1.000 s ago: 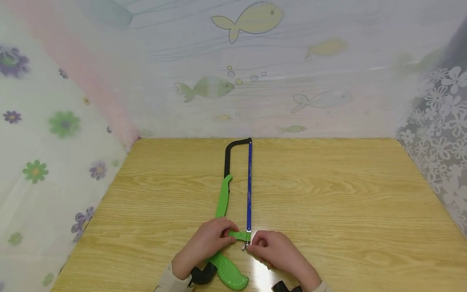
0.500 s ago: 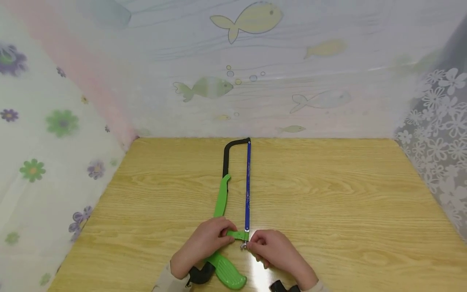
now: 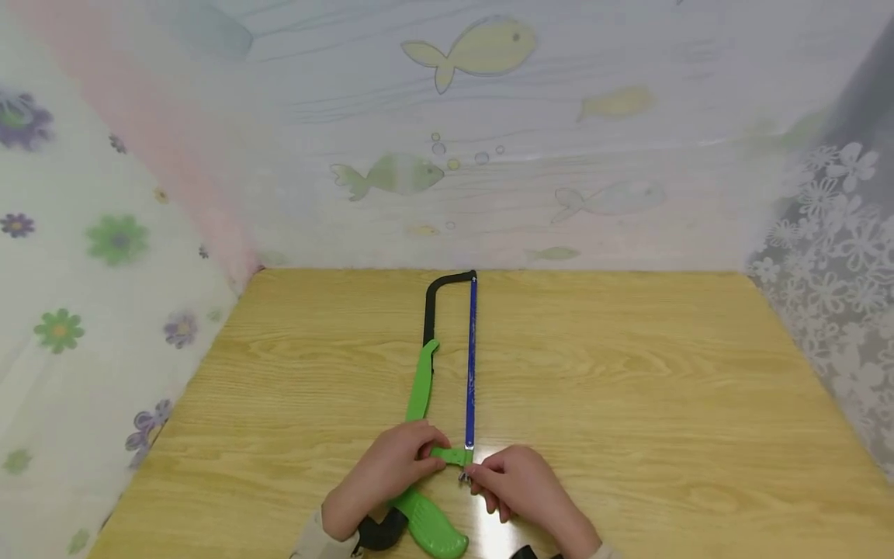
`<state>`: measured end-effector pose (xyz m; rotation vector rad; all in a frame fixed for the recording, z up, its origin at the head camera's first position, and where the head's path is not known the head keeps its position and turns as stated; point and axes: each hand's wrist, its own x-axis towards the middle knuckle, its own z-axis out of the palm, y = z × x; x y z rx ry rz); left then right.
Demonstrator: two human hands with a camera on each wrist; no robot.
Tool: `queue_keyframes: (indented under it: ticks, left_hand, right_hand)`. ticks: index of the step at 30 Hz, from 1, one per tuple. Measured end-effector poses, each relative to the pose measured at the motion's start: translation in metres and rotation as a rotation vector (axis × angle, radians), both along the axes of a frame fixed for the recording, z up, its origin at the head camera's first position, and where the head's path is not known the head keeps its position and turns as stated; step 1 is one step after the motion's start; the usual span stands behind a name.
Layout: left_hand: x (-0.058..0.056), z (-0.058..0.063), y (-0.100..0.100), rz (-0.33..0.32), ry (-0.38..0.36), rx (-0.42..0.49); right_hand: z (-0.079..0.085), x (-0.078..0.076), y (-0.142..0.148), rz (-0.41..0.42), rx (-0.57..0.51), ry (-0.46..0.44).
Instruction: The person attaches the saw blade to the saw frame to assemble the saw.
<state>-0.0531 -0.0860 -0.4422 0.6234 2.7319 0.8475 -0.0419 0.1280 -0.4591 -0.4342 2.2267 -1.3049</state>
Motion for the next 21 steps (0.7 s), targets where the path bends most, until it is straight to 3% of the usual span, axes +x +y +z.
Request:
queue_keyframes:
  ticks: [14, 21]
  left_hand:
    - [-0.0002, -0.0010, -0.0001, -0.010, 0.007, 0.007]
    - [-0.0014, -0.0022, -0.0010, -0.014, 0.001, 0.012]
  right_hand:
    - [0.0030, 0.0050, -0.0043, -0.014, 0.099, 0.058]
    - [0.0018, 0.0061, -0.0097, -0.016, 0.232, 0.188]
